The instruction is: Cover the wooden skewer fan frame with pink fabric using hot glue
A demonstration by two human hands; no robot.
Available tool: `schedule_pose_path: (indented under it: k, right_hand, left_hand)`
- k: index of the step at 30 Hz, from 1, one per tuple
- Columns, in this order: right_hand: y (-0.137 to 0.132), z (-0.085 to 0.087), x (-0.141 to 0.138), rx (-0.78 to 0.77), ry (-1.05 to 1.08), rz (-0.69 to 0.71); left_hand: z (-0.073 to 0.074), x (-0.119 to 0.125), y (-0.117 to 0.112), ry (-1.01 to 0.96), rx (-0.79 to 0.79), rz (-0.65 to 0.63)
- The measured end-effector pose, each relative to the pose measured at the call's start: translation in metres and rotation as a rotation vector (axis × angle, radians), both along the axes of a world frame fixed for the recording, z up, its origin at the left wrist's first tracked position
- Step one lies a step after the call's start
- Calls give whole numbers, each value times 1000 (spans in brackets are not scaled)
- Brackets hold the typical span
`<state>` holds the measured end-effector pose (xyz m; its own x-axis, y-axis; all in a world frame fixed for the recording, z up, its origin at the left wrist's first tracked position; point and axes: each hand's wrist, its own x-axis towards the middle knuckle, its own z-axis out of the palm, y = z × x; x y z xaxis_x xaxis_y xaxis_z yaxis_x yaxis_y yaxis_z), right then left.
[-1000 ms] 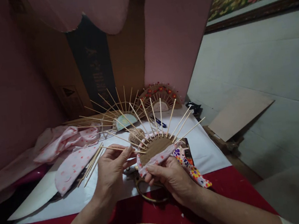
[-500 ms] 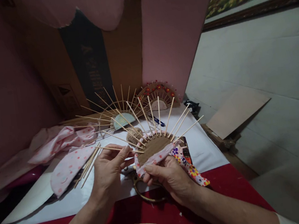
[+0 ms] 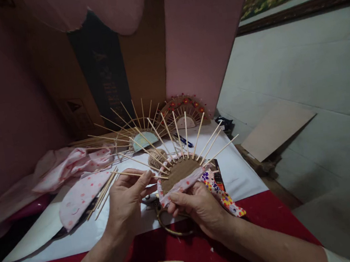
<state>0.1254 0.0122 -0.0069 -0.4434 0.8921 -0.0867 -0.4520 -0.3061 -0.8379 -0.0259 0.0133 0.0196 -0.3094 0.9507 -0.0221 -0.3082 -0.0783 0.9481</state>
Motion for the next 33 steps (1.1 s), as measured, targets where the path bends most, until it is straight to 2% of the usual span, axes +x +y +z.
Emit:
schedule_pose_path:
  k: [21,33]
  right_hand:
    - [0,-1,1,6,18,24]
    - [-1,-1,0,-21,-35,-7]
  left_hand:
    - [-2,0,1,-13,5,11]
    - [-1,1,-1,-20,22,20]
